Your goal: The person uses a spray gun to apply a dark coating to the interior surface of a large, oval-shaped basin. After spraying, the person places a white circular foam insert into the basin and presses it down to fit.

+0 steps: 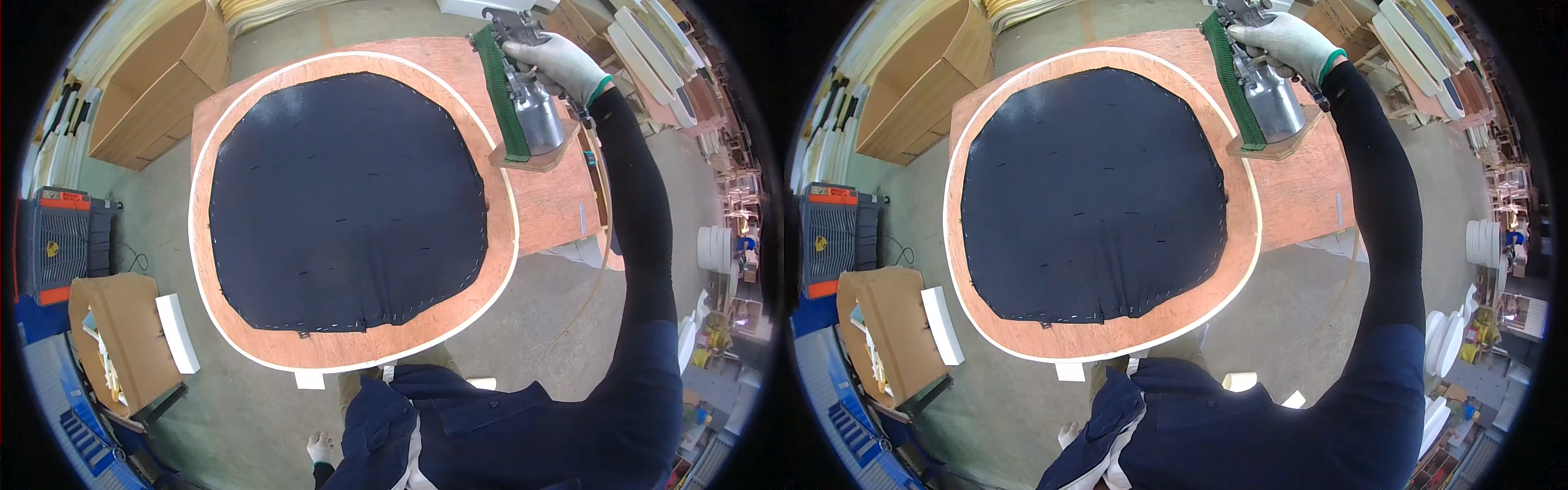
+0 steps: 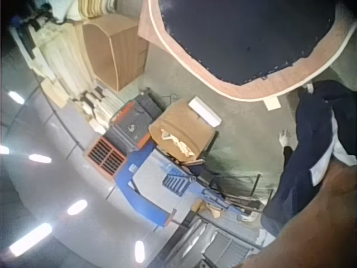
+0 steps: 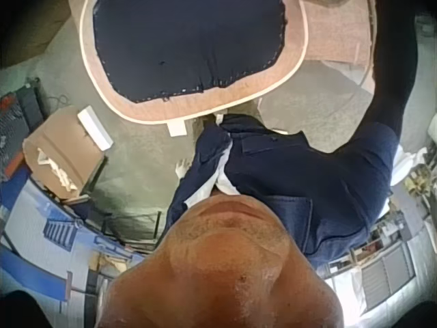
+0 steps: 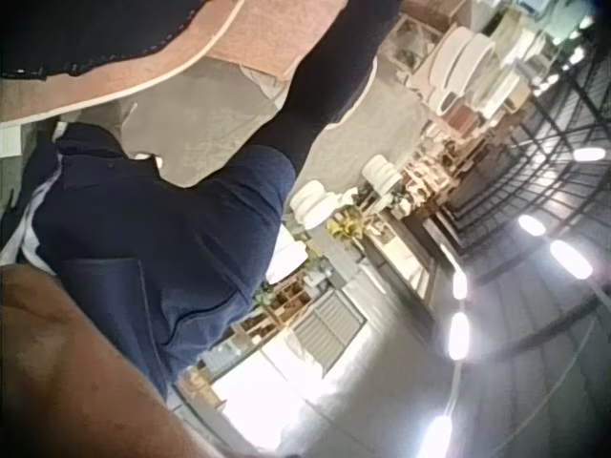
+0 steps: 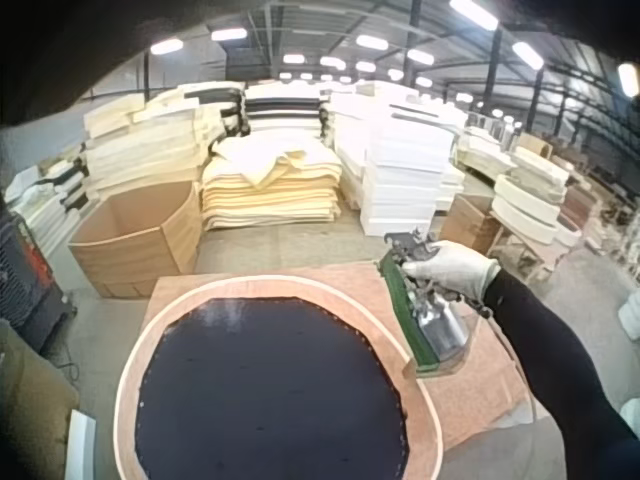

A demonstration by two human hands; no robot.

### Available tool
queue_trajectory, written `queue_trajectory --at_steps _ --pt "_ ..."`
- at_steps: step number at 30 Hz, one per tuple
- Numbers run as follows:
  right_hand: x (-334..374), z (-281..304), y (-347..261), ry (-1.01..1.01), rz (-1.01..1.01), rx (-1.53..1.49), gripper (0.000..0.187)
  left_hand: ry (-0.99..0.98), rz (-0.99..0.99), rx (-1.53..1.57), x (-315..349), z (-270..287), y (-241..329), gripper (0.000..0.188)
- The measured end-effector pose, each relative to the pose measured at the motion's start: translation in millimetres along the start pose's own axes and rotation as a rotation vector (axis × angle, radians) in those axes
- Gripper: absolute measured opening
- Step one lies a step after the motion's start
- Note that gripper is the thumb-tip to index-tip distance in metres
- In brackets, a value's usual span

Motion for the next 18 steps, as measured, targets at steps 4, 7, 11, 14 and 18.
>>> queue_trajectory --at_steps 4,7,11,14,18 --pt "7 3 14 0.023 0.008 -0.015 0.036 -0.016 -0.014 -0.05 1 -1 8 0.041" --pt "19 4 19 0.031 -0.016 -0.044 0.037 -0.011 0.007 -0.062 3 -5 18 0.04" --pt "36 7 24 0.029 -0.032 -0.052 0.037 0.003 -0.007 -0.055 8 -9 29 0.038" --pt "45 8 33 0.029 -0.036 -0.072 0.037 -0.021 -0.03 -0.056 2 -8 28 0.036" --pt "61 7 43 0.045 -0.038 -0.073 0.035 -0.031 -0.05 -0.074 1 -8 35 0.033"
Point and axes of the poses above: each hand's wrist, its own x-axis away from the middle knuckle, its own z-axis out of the back of the hand, y = z × x, the point moved 1 cm from there along -x, towards the middle knuckle, and after that the axes turned 10 degrees about -y, right-handed, at the moved point
